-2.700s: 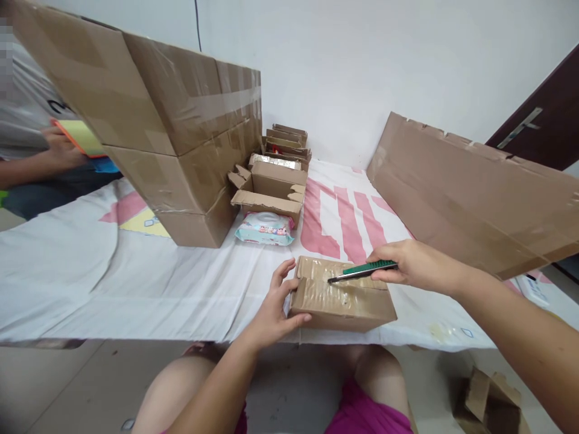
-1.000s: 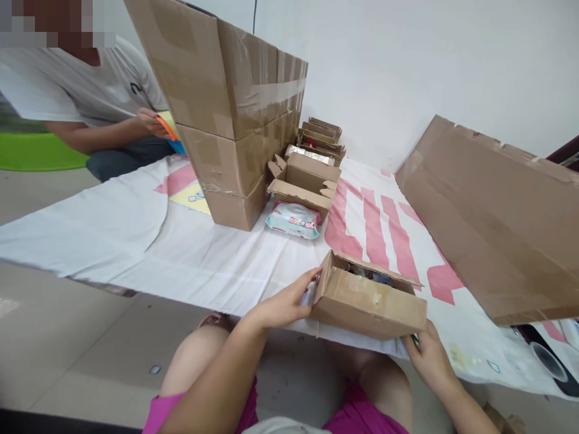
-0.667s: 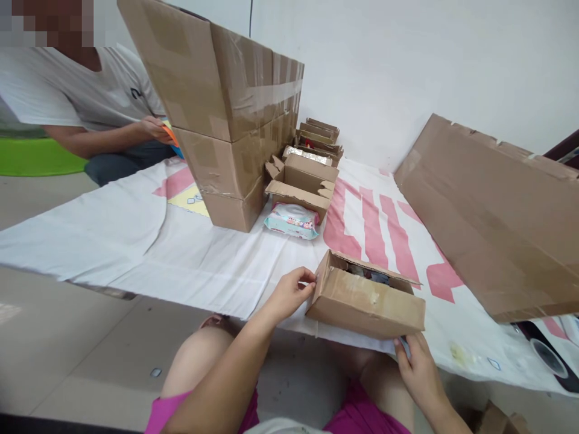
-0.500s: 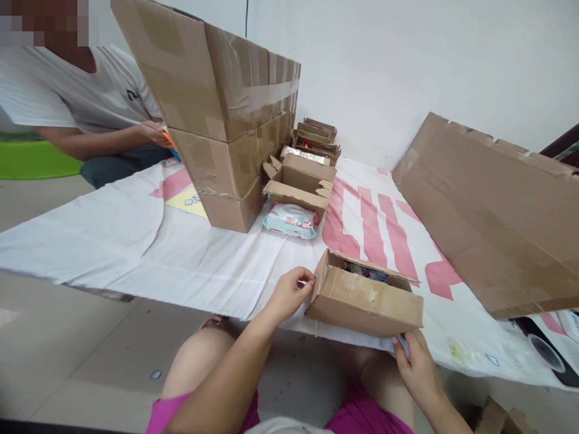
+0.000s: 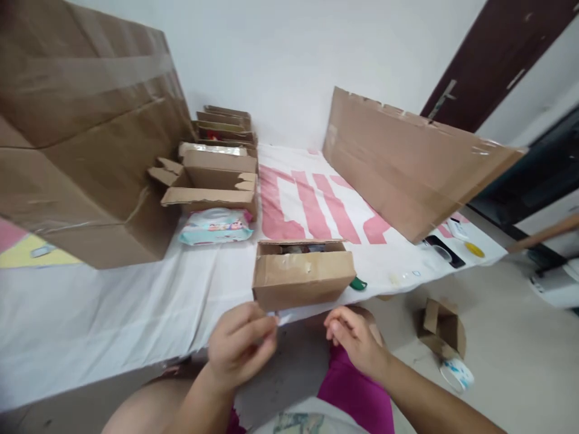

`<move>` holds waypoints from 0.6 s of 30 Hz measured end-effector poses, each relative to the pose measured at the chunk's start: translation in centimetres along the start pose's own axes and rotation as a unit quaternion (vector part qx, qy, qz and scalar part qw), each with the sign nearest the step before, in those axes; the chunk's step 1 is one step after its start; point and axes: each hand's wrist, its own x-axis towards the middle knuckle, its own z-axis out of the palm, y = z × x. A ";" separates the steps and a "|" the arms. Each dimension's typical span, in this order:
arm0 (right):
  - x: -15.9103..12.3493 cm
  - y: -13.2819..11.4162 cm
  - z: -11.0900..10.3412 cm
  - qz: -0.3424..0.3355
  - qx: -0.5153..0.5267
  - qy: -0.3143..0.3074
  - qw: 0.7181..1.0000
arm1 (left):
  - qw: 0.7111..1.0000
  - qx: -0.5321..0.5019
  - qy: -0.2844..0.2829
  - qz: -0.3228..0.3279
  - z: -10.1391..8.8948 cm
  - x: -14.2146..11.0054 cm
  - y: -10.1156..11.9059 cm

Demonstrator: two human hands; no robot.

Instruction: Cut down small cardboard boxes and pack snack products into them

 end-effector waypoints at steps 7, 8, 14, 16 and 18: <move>0.2 -1.9 1.5 0.159 0.163 -0.129 0.965 | 0.984 0.041 -0.171 0.043 5.2 -0.6 1.3; 0.3 -1.6 1.3 0.164 0.139 -0.112 0.970 | 0.983 0.030 -0.179 0.033 5.4 -0.7 1.2; 3.0 2.7 -7.2 0.137 -0.021 0.172 0.975 | 0.987 -0.066 -0.137 -0.047 3.9 -0.6 0.1; 4.0 4.4 -12.4 0.152 -0.082 0.284 0.943 | 0.989 -0.086 -0.105 -0.054 3.1 -0.4 -0.4; 4.4 5.8 -17.4 0.181 -0.147 0.363 0.902 | 0.990 -0.096 -0.082 -0.055 2.5 -0.2 -0.8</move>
